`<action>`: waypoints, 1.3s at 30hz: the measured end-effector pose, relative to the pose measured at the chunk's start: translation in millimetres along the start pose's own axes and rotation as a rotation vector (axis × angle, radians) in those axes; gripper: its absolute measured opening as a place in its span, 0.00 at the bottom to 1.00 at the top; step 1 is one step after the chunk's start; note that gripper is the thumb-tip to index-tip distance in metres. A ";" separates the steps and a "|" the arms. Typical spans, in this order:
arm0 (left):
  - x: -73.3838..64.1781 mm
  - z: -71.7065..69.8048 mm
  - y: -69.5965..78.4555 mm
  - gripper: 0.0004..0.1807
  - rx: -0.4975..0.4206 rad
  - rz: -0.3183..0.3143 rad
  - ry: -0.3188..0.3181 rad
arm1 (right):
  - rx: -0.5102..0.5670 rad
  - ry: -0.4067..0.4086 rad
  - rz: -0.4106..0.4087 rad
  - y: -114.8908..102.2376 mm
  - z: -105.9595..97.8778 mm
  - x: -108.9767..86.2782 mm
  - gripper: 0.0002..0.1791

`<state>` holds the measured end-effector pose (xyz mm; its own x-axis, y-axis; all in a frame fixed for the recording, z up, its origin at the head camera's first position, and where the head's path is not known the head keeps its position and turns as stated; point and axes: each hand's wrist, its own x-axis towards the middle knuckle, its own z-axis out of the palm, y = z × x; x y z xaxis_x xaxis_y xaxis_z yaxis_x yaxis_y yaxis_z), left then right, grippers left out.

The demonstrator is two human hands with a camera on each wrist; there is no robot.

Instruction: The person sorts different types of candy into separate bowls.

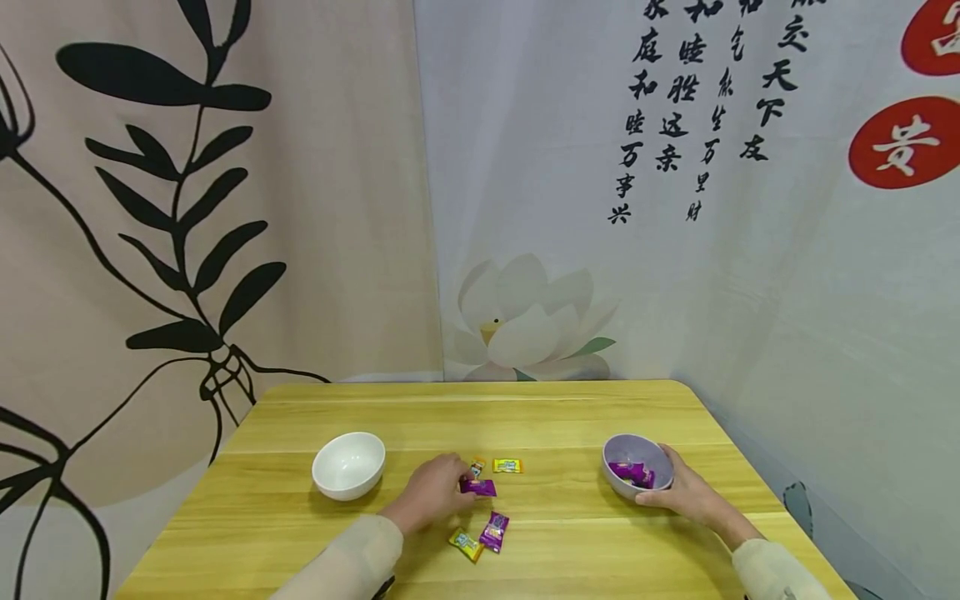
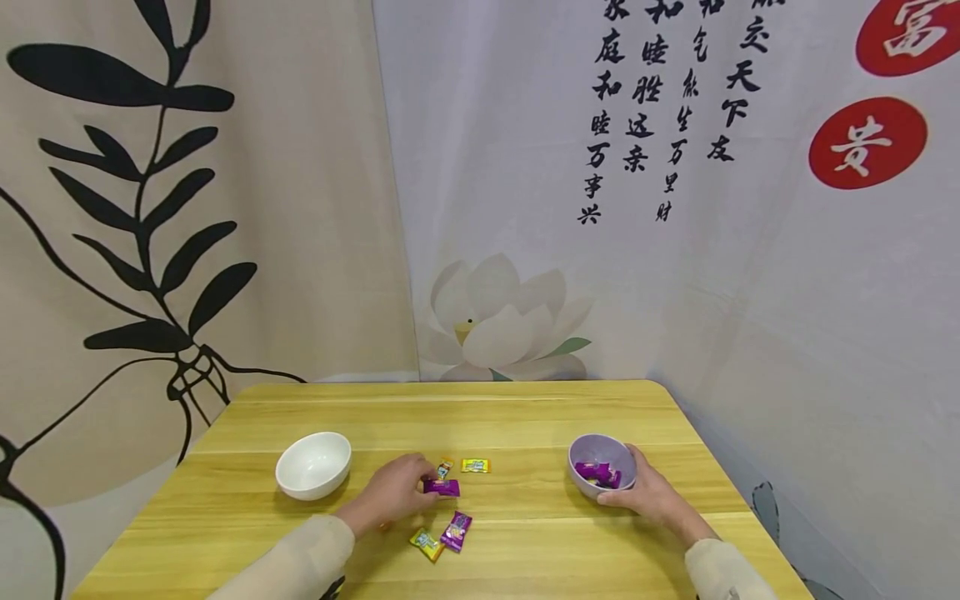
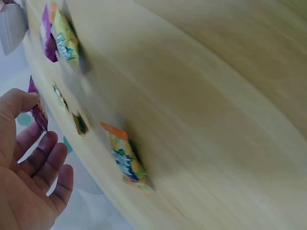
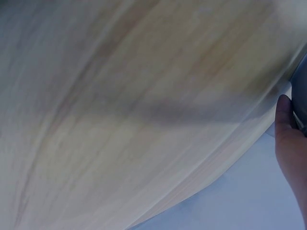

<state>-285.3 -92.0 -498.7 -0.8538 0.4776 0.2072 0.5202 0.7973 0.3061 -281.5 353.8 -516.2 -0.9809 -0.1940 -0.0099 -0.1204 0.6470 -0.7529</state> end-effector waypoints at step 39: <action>97.7 4.7 110.1 0.14 -0.108 0.013 0.054 | 0.002 0.034 -0.032 3.8 2.9 2.8 0.62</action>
<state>-311.5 44.2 -449.2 -0.8460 0.4650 0.2609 0.5331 0.7450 0.4009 -284.3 353.6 -521.0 -0.9812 -0.1895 0.0361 -0.1513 0.6396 -0.7536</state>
